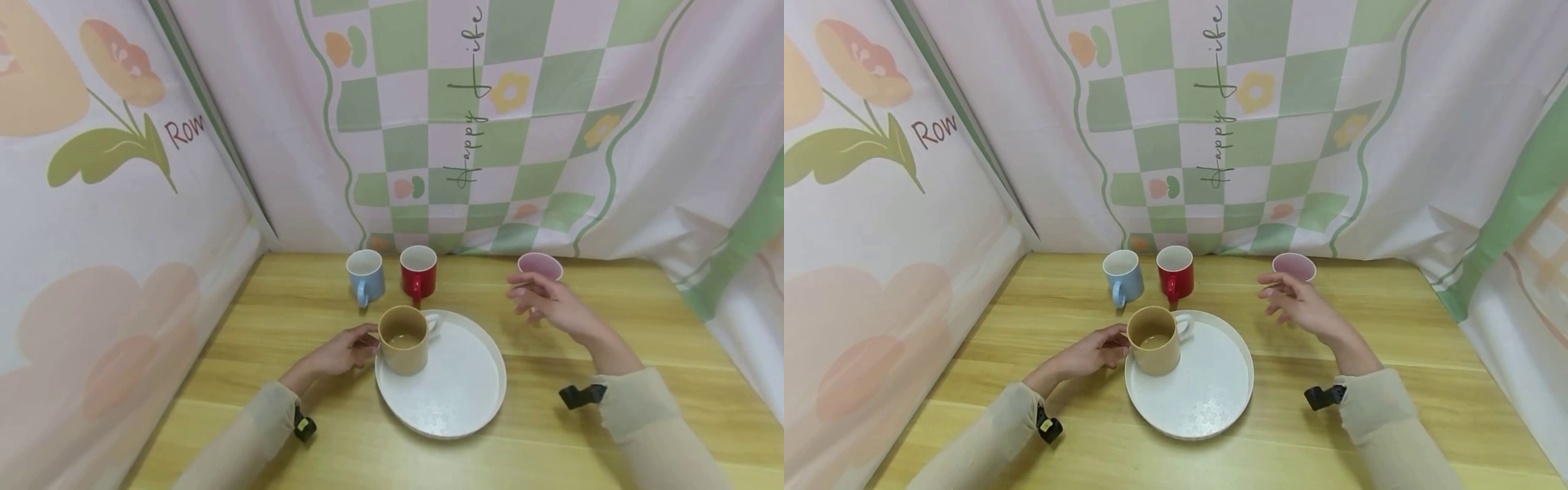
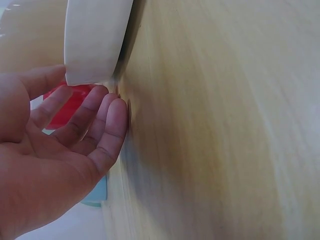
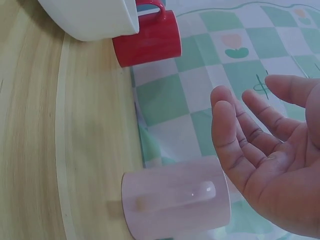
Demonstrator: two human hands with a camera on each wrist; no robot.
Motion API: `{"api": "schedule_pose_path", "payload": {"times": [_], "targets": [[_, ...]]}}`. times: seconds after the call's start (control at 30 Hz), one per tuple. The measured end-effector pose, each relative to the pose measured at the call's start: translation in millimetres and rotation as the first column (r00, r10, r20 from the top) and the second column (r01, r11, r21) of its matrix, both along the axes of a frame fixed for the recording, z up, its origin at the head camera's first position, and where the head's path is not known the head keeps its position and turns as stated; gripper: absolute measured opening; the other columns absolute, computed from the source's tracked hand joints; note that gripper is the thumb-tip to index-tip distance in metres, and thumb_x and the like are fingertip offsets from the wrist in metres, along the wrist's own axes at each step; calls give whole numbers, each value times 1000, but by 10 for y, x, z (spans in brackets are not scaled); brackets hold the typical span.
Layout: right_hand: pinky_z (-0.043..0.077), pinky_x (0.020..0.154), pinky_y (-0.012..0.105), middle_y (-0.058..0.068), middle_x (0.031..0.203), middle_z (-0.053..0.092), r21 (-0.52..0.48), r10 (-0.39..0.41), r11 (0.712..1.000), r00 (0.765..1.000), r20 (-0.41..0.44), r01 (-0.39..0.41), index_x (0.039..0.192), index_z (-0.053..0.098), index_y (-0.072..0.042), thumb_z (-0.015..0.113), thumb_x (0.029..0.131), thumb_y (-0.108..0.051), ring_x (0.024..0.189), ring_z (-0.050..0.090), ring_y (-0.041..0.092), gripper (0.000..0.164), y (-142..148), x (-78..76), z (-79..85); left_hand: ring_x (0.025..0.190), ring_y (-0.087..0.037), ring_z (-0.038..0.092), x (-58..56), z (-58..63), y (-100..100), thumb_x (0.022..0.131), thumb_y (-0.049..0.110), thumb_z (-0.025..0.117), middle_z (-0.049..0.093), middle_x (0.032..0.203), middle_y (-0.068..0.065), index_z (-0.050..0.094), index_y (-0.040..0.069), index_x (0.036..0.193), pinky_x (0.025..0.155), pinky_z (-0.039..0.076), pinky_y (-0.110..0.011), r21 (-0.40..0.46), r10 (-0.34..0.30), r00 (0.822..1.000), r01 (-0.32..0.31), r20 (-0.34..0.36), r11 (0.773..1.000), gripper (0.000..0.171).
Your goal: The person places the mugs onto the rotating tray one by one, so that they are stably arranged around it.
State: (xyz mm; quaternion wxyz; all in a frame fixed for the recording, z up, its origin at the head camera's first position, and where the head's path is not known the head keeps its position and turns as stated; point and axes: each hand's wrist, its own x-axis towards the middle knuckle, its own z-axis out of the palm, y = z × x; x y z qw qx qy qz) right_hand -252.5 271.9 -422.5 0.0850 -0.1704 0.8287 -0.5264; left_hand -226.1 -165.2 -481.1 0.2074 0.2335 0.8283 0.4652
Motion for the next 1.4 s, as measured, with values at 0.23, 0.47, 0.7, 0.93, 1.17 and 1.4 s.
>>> {"api": "schedule_pose_path", "payload": {"times": [0.23, 0.47, 0.7, 0.93, 1.17, 1.4], "targets": [[61, 75, 39, -16, 110, 65, -11, 5, 1000, 1000, 7, -5, 142, 39, 5, 50, 106, -21, 91, 67, 10, 46, 91, 34, 12, 118, -32, 59, 6, 3, 2, 103, 12, 53, 61, 130, -21, 47, 9, 145, 82, 58, -35, -7, 1, 1000, -1, 1, 1000, 42], [61, 77, 37, -17, 112, 64, 14, -23, 1000, 1000, 8, 23, 144, 38, 5, 48, 107, -25, 93, 68, 9, 49, 174, 62, 28, 117, -32, 60, 7, 7, -5, 103, 11, 52, 62, 129, -22, 47, 8, 144, 81, 58, -35, -6, -5, 1000, 5, -3, 1000, 42], [61, 75, 36, -19, 110, 66, 27, -45, 999, 999, 10, 44, 143, 40, 4, 48, 107, -26, 93, 69, 16, 48, 257, 49, -2, 118, -33, 59, 9, 13, -4, 103, 10, 53, 62, 130, -23, 47, 7, 145, 81, 58, -35, -1, -9, 1000, 9, -3, 1000, 42], [60, 72, 34, -23, 109, 67, 3, -37, 999, 999, -26, 37, 141, 41, 4, 47, 107, -24, 92, 71, 14, 44, 340, 50, -15, 120, -34, 59, 5, 11, -5, 103, 11, 53, 61, 130, -22, 48, 8, 144, 83, 59, -36, 3, -2, 1000, 2, 9, 1000, 42], [60, 72, 35, -18, 111, 67, 36, -73, 997, 997, -30, 74, 141, 42, 4, 46, 107, -27, 93, 70, 12, 46, 427, 62, -12, 119, -33, 59, 9, 12, -12, 102, 11, 54, 61, 131, -22, 48, 9, 144, 83, 59, -35, 1, -2, 1000, 2, 9, 1000, 42], [61, 74, 35, -12, 109, 67, 60, -131, 990, 991, 0, 131, 138, 45, 1, 51, 105, -30, 93, 69, 10, 46, 481, 45, -39, 111, -28, 62, 1, 1, -20, 102, 11, 54, 62, 129, -23, 48, 8, 144, 79, 59, -35, 10, -5, 1000, 5, 7, 1000, 42]]}}
